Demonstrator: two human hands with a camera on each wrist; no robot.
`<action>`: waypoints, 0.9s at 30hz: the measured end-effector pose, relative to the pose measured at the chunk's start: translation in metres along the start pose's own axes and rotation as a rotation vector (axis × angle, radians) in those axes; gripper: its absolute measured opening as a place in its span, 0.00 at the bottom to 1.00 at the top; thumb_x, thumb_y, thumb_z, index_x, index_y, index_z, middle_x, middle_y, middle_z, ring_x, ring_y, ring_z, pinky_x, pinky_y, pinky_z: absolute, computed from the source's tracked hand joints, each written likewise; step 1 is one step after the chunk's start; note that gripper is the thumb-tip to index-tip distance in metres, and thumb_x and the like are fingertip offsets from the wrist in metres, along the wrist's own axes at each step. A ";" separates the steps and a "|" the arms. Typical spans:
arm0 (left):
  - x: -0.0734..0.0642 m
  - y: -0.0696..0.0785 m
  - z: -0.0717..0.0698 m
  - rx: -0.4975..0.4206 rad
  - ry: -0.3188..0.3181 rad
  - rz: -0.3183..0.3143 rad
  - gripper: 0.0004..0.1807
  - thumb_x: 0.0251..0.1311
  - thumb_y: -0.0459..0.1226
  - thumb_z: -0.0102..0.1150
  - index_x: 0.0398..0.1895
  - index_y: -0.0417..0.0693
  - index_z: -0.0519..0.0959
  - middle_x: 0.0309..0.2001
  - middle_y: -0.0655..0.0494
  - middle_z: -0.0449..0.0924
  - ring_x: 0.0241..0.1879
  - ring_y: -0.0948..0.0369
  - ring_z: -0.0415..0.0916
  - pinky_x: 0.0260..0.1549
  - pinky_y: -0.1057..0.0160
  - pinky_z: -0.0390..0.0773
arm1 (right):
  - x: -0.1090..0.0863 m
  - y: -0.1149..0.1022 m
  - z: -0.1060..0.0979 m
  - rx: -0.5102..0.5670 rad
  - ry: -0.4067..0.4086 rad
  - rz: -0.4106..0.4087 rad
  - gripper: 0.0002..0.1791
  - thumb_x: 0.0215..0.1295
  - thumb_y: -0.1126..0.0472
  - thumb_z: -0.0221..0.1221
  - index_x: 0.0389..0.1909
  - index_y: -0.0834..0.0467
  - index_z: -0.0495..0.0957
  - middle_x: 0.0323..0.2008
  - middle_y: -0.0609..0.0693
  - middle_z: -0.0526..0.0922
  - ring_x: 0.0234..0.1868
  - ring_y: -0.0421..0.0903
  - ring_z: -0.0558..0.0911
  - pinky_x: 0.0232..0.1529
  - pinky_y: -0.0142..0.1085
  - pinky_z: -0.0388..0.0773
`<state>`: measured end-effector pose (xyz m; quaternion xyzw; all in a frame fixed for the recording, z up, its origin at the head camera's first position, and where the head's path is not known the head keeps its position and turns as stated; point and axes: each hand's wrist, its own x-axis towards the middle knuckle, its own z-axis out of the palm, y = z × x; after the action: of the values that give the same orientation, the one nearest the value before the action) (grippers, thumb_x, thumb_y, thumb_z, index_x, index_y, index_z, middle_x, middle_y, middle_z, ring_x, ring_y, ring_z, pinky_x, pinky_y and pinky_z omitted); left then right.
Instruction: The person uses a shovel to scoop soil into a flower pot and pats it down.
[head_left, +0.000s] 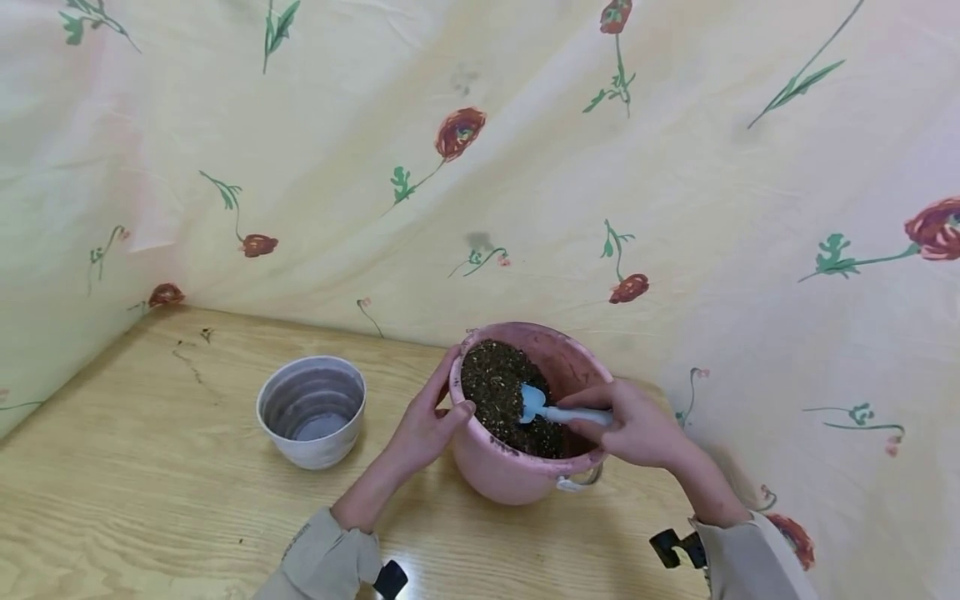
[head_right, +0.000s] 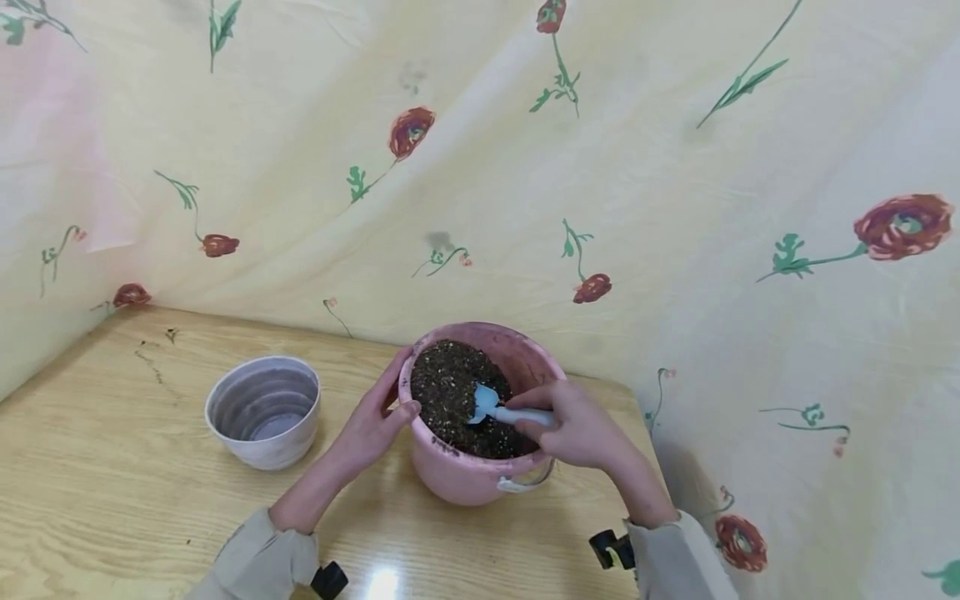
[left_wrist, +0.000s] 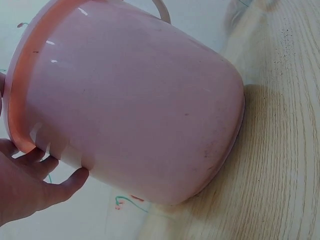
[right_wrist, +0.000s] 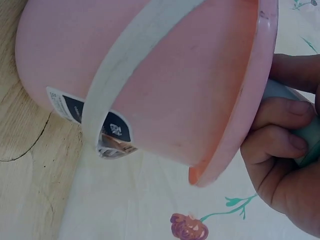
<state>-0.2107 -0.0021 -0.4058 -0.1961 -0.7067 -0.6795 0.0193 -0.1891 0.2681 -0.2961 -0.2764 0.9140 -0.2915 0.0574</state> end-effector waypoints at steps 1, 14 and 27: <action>0.000 0.000 0.000 -0.002 -0.001 0.005 0.42 0.62 0.41 0.55 0.77 0.63 0.48 0.76 0.57 0.47 0.72 0.51 0.51 0.59 0.48 0.70 | -0.001 0.001 0.000 0.003 0.007 0.006 0.12 0.63 0.62 0.62 0.46 0.61 0.84 0.26 0.44 0.83 0.11 0.31 0.61 0.13 0.27 0.61; 0.000 0.000 0.000 -0.032 -0.011 0.013 0.42 0.63 0.38 0.54 0.77 0.60 0.47 0.76 0.55 0.46 0.73 0.51 0.49 0.60 0.47 0.69 | -0.015 0.007 0.002 0.039 0.121 0.012 0.14 0.62 0.63 0.64 0.49 0.61 0.83 0.35 0.50 0.84 0.16 0.35 0.70 0.16 0.30 0.70; -0.001 0.001 0.002 -0.035 -0.009 0.007 0.42 0.63 0.38 0.55 0.77 0.60 0.47 0.76 0.54 0.45 0.73 0.49 0.49 0.60 0.48 0.68 | -0.025 0.005 0.014 0.085 0.323 0.024 0.14 0.60 0.65 0.65 0.48 0.61 0.83 0.24 0.48 0.81 0.14 0.36 0.65 0.13 0.31 0.65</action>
<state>-0.2087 -0.0009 -0.4055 -0.2020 -0.6941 -0.6908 0.0152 -0.1663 0.2779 -0.3117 -0.2123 0.9014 -0.3698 -0.0751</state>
